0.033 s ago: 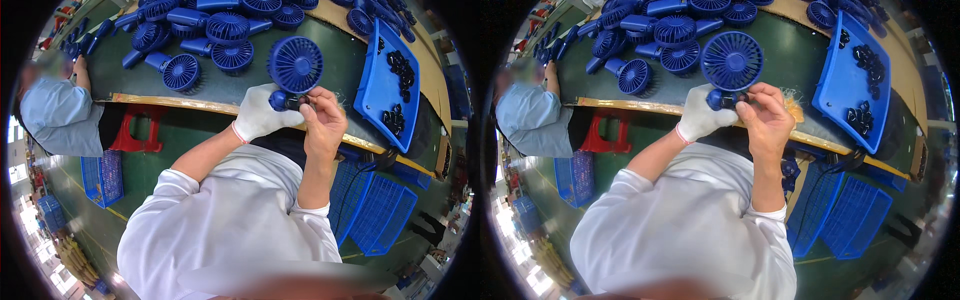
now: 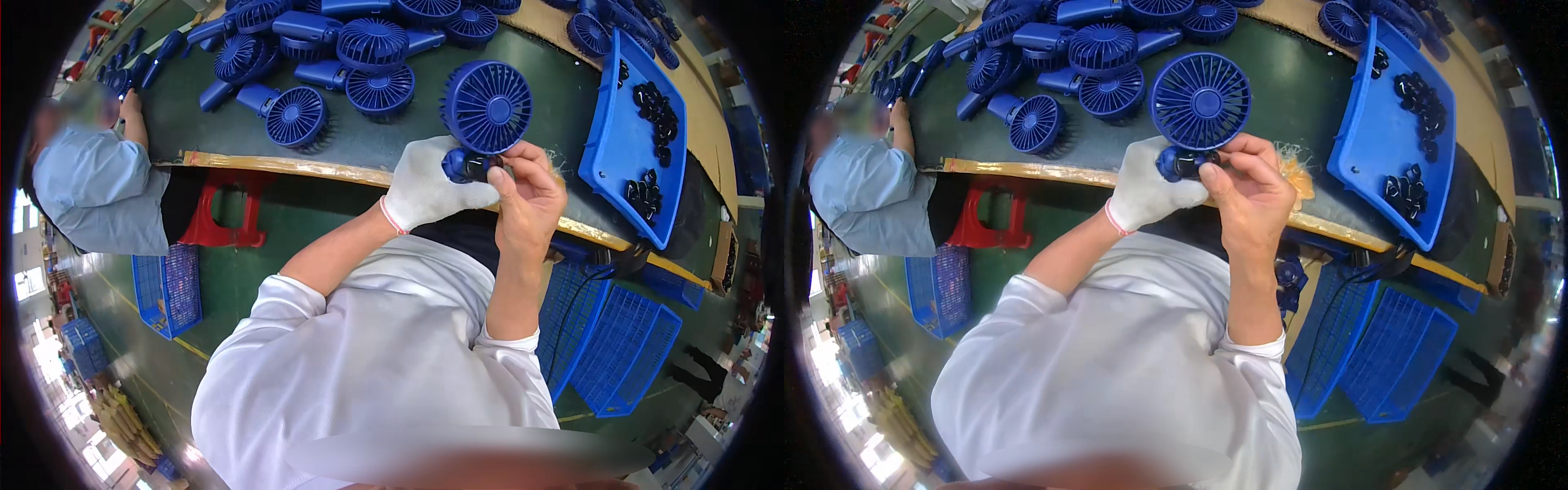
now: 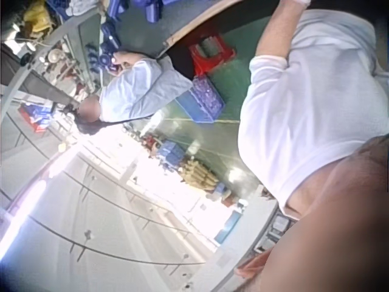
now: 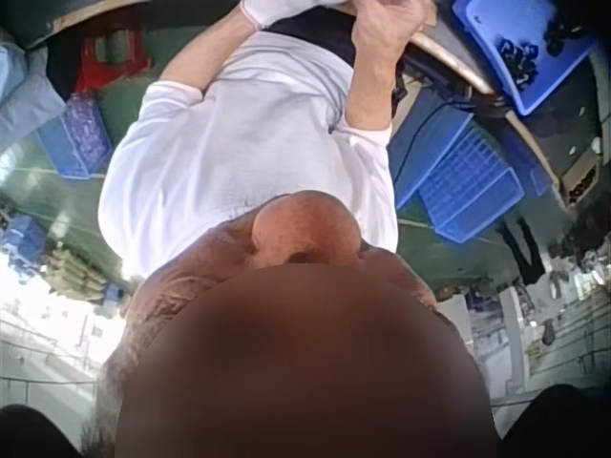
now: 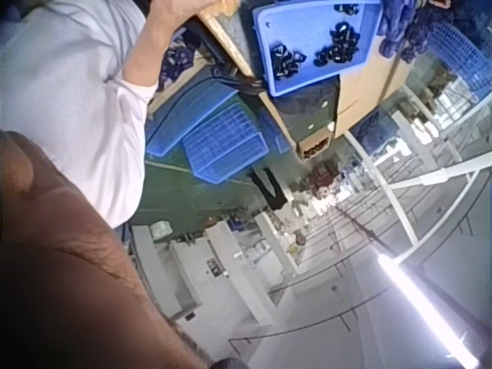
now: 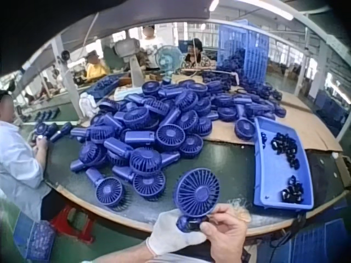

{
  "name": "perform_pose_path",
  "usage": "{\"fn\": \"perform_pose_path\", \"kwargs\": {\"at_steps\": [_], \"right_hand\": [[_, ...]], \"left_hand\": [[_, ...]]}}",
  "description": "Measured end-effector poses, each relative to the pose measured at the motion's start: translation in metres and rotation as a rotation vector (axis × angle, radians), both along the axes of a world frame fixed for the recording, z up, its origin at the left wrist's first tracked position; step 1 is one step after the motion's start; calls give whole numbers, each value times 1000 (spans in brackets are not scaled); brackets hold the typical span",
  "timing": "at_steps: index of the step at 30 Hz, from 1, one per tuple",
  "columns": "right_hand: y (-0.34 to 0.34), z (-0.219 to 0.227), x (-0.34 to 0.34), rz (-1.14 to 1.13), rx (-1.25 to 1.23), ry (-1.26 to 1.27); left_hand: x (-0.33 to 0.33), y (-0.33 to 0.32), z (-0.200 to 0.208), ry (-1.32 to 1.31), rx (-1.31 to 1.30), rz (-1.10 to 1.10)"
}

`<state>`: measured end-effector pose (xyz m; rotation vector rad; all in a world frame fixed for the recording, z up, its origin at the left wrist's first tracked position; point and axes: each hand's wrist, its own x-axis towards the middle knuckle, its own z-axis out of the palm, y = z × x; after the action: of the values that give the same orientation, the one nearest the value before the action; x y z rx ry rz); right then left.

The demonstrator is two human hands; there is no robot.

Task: The person assembles portable fans by hand, picking up a fan body and a black clip, fitting the clip onto the fan, and placing the assembled unit into a blue crate.

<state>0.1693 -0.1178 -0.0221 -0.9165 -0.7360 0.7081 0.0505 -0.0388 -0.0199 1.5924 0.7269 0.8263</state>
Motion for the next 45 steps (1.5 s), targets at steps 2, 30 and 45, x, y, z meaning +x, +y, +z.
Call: {"fn": "perform_pose_path", "kwargs": {"at_steps": [2, 30, 45], "right_hand": [[4, -5, -1, -6, -45, -45], [17, 13, -14, -49, -471, -267], [6, 35, 97, -598, -859, -1537]], "left_hand": [[-1, 1, 4, 150, 142, -5], [17, 6, -63, -144, 141, 135], [-166, 85, -14, 508, 1085, 566]]}}
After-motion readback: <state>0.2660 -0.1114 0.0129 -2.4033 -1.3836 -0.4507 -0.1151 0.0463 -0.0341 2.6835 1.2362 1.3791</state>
